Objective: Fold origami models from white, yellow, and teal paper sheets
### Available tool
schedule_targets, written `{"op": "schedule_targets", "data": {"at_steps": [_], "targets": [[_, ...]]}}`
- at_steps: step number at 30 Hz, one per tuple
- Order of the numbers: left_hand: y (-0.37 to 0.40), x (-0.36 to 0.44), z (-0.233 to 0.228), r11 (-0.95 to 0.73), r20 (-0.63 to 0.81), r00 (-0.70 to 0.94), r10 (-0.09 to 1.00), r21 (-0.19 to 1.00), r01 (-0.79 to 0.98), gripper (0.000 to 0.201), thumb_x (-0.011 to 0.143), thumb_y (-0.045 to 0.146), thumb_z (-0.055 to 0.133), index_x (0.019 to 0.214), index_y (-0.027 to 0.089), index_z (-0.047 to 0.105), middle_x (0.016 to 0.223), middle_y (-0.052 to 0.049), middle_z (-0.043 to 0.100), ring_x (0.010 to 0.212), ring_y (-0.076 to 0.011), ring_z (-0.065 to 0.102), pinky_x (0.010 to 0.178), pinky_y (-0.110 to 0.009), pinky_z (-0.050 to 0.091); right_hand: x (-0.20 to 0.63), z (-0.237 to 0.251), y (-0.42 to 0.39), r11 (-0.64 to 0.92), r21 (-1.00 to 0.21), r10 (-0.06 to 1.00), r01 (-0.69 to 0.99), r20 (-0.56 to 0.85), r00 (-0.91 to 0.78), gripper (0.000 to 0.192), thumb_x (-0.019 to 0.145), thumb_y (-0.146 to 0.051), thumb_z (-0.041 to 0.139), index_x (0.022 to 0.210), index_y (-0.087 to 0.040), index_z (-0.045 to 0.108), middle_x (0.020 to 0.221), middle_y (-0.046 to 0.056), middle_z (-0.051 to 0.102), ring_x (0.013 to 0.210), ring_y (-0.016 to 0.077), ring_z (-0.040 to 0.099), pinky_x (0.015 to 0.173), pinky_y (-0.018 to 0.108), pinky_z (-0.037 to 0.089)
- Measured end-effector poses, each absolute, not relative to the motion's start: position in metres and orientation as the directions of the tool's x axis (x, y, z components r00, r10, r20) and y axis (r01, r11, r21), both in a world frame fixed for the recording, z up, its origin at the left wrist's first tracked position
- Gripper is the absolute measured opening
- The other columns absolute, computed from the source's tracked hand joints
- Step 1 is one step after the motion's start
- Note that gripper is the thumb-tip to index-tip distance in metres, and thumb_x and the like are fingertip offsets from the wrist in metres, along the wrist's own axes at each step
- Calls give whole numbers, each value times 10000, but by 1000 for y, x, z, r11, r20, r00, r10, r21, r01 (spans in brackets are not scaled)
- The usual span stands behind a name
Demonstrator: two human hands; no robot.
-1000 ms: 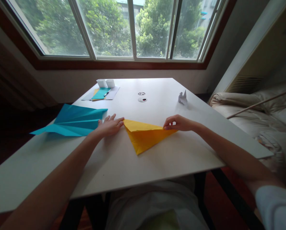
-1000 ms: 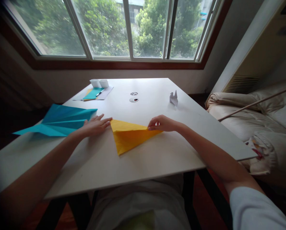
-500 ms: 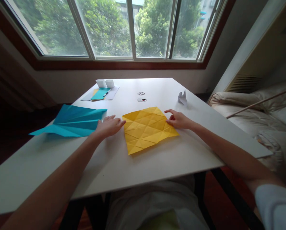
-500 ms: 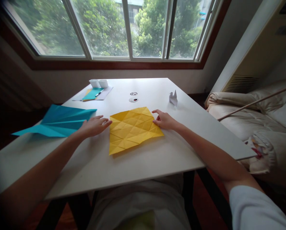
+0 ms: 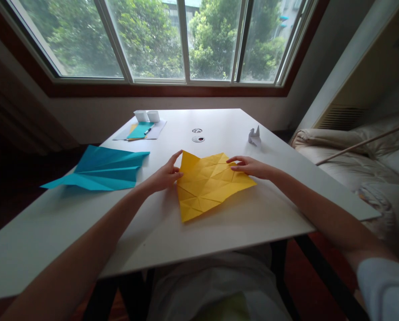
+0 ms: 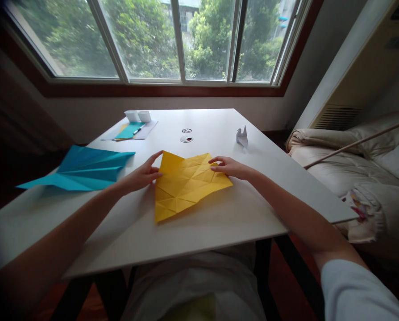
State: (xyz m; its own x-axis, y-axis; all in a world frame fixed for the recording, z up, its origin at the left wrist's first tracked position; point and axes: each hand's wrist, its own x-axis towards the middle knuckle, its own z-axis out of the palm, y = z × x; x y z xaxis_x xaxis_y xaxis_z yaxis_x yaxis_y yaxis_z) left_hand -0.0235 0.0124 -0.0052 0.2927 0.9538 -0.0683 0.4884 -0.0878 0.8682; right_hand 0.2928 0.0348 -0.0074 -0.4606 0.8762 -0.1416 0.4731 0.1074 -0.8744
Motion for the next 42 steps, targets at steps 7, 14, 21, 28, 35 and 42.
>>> {"op": "schedule_targets", "data": {"at_steps": [7,14,21,28,35,42], "targets": [[3,-12,2,34,-54,251,966,996,83,927,710,167,600,1409,338,16,747,15,635,708,-172,625,636,-325,508,294,-11,39,94,-901,843,424,-155,-516,415,698,-427,650,1043,-197,635,865,27,619,633,80,514,513,184,396],[7,-10,1,65,-71,87,994,996,66,380,740,276,617,1116,223,593,975,-66,639,863,-175,607,731,-308,509,292,-16,42,111,-951,893,288,-31,-449,313,680,-348,679,947,-184,675,1001,50,652,828,138,600,713,245,493],[10,-13,-10,30,-89,221,971,965,259,403,555,351,771,909,172,703,1054,-100,642,945,-236,581,795,-333,485,289,-12,40,120,-966,895,228,6,-447,305,666,-336,700,932,-187,683,983,45,667,849,137,611,768,263,500],[11,-13,-9,32,-49,183,982,995,95,322,552,268,770,846,156,703,1072,-89,635,966,-223,581,854,-344,478,289,-13,41,99,-975,902,197,4,-433,300,656,-325,709,922,-189,690,993,50,669,872,141,612,797,279,499],[9,-11,-3,110,-118,98,988,990,85,252,604,193,729,851,155,695,1033,-87,647,934,-199,601,837,-312,497,288,-14,42,40,-989,905,142,-25,-425,314,642,-302,728,933,-193,684,972,48,668,836,140,614,729,257,515],[9,-10,-1,145,-151,127,980,988,53,329,573,165,765,893,144,692,1086,-99,633,957,-212,604,826,-308,513,288,-19,44,8,-991,909,137,-50,-413,309,626,-280,739,919,-191,699,974,49,675,848,146,616,759,263,514]]}}
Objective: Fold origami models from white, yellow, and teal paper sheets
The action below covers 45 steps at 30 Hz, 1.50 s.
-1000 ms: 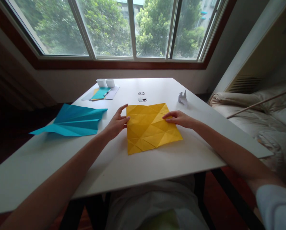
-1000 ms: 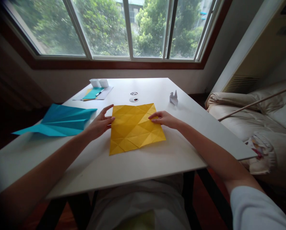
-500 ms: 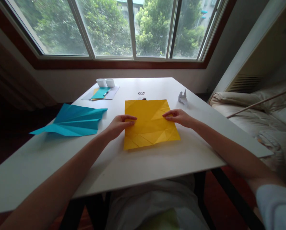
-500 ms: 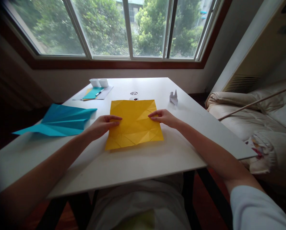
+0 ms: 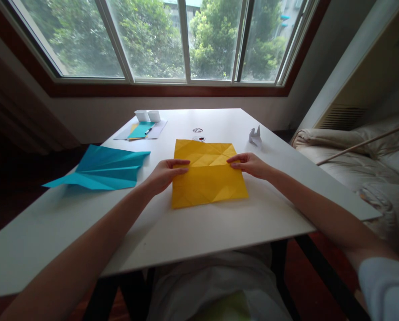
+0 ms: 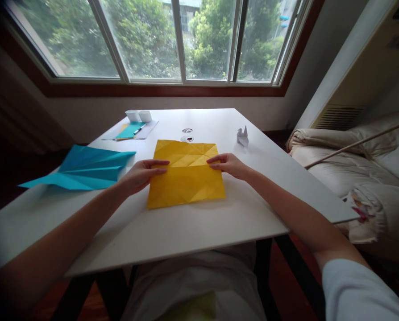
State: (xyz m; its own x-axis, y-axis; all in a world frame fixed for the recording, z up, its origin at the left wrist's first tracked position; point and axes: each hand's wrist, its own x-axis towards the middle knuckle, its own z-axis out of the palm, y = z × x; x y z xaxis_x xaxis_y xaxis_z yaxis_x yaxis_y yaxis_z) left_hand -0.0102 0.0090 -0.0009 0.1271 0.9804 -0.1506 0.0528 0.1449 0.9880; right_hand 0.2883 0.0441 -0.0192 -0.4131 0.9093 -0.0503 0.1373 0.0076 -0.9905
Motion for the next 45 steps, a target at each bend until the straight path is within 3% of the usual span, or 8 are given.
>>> {"op": "schedule_targets", "data": {"at_steps": [7,20,26,30,33,38,42,45], "targets": [[12,-14,-4,151,-146,151,978,988,-27,337,569,161,782,894,143,695,987,-82,664,864,-165,633,825,-275,513,287,-16,43,-78,-994,901,72,-101,-421,275,636,-246,737,906,-201,703,1006,47,668,872,132,617,781,246,514],[11,-14,-8,186,-173,206,963,982,-42,383,561,164,786,931,160,689,1017,-84,659,830,-174,646,769,-279,536,285,-13,38,-82,-994,878,78,-109,-466,282,648,-270,731,915,-191,692,997,48,662,881,137,611,796,255,498],[10,-15,-4,217,-188,231,955,970,-107,382,568,146,780,937,162,685,1035,-86,656,836,-176,649,759,-275,544,290,-5,37,-106,-990,836,98,-142,-530,356,778,-360,611,1112,-238,592,1084,51,622,928,149,604,784,259,510],[11,-15,-2,259,-208,297,932,955,-146,378,578,115,769,941,175,683,1020,-75,665,828,-171,654,759,-266,552,299,-4,46,-114,-987,882,117,-155,-446,414,850,-459,470,1209,-256,494,1146,70,592,922,157,614,787,284,515],[12,-14,-2,318,-240,385,891,936,-153,367,583,100,763,933,185,686,980,-65,680,805,-171,663,746,-264,560,305,-7,54,-40,-978,907,203,-121,-404,420,865,-460,434,1226,-249,476,1203,84,561,999,172,589,824,299,499],[12,-10,-4,365,-263,505,822,924,-112,342,600,92,755,923,182,687,945,-61,695,781,-160,669,737,-240,555,296,-15,59,288,-881,897,376,110,-428,395,815,-419,540,1155,-218,550,1281,82,507,1170,216,468,944,343,414],[11,-8,-4,371,-267,589,763,927,-60,338,625,92,740,949,169,677,940,-65,697,790,-160,668,714,-215,552,277,-16,54,205,-954,802,220,34,-597,538,812,-429,544,1297,-261,386,1113,67,616,972,197,595,796,327,501],[8,-7,-2,377,-269,625,733,925,-43,373,641,96,728,999,177,659,965,-66,690,791,-162,667,708,-216,551,269,-14,48,88,-985,757,145,-29,-653,560,760,-394,621,1266,-286,406,955,25,657,814,173,633,665,277,527]]}}
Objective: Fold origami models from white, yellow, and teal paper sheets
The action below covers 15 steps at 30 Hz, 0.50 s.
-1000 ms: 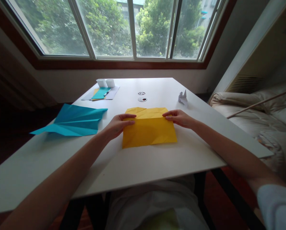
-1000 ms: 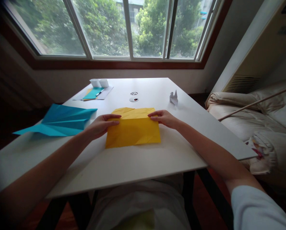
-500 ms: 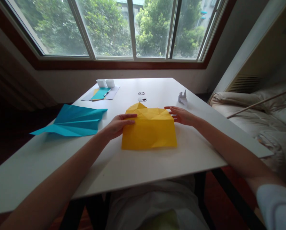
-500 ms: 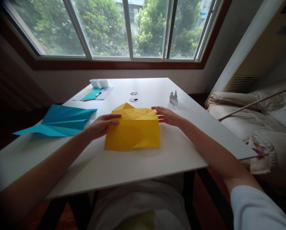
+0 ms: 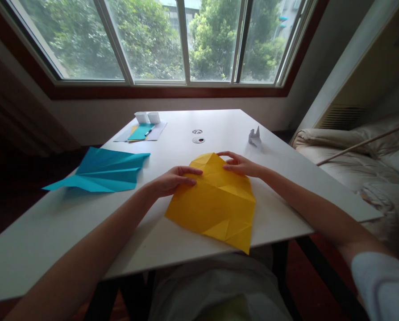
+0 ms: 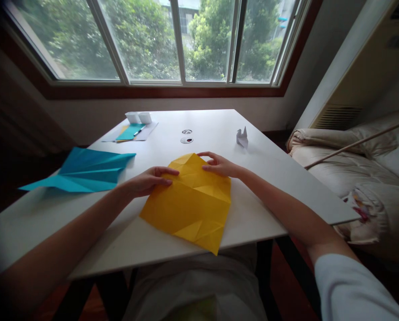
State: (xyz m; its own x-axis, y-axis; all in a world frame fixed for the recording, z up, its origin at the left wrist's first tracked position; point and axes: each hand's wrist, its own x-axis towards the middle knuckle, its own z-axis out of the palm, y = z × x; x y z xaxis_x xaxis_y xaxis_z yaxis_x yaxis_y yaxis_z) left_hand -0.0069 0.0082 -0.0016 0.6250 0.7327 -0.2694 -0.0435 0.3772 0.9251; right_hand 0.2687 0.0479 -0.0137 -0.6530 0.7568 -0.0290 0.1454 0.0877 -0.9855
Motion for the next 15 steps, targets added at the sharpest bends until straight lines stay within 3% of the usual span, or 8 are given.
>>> {"op": "schedule_targets", "data": {"at_steps": [6,12,15], "targets": [[3,-8,2,331,-242,527,815,940,-80,578,666,163,722,1202,273,534,1186,-72,590,893,-208,646,709,-264,559,280,-14,48,14,-1000,848,-23,24,-529,548,688,-315,701,1182,-308,464,740,-43,635,636,113,609,564,214,500],[15,-15,0,381,-289,310,906,874,-300,375,746,276,652,1097,184,557,960,-92,653,732,-177,658,605,-261,550,299,-18,60,4,-982,956,-187,59,-289,333,637,-290,738,944,-229,626,782,-8,672,677,116,617,640,238,516],[19,-14,1,374,-308,226,924,851,-369,366,757,317,634,1082,181,537,930,-106,644,730,-194,662,617,-288,550,299,-21,64,20,-966,985,-258,64,-162,286,600,-270,763,863,-213,667,857,7,684,754,128,626,730,260,520]]}}
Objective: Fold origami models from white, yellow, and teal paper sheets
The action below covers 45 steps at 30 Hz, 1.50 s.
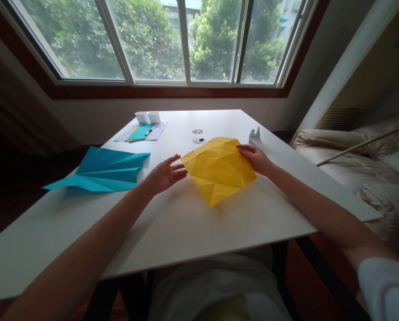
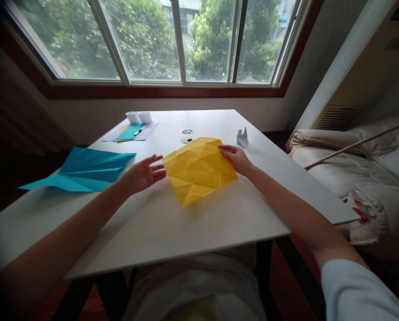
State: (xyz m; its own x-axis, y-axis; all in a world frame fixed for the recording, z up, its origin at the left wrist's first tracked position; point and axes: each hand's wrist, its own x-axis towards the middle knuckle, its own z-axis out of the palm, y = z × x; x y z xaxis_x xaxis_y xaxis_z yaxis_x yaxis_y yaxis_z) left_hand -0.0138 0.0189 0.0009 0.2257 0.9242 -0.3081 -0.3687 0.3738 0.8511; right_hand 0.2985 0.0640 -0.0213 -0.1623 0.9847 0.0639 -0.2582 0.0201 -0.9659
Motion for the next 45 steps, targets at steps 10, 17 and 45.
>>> {"op": "schedule_targets", "data": {"at_steps": [10,17,45], "targets": [[10,-5,-4,197,-125,287,950,951,-239,363,588,47,743,925,140,644,1034,-87,638,858,-167,631,739,-252,519,276,-21,50,102,-952,976,-289,152,-157,316,574,-263,780,871,-213,686,956,19,676,870,149,618,884,322,471],[15,-6,-5,97,-55,158,986,957,-273,295,556,36,749,824,133,670,860,-53,665,774,-143,635,700,-238,518,276,-19,47,88,-954,972,-286,146,-187,336,564,-264,785,880,-215,682,944,21,670,836,146,620,853,326,480],[0,8,7,-278,281,209,937,960,-46,216,633,301,741,764,178,621,1070,-62,619,994,-224,557,843,-345,434,248,-11,23,187,-950,943,-249,244,-225,197,646,-354,725,761,-204,669,749,-9,644,704,106,571,722,264,463]]}}
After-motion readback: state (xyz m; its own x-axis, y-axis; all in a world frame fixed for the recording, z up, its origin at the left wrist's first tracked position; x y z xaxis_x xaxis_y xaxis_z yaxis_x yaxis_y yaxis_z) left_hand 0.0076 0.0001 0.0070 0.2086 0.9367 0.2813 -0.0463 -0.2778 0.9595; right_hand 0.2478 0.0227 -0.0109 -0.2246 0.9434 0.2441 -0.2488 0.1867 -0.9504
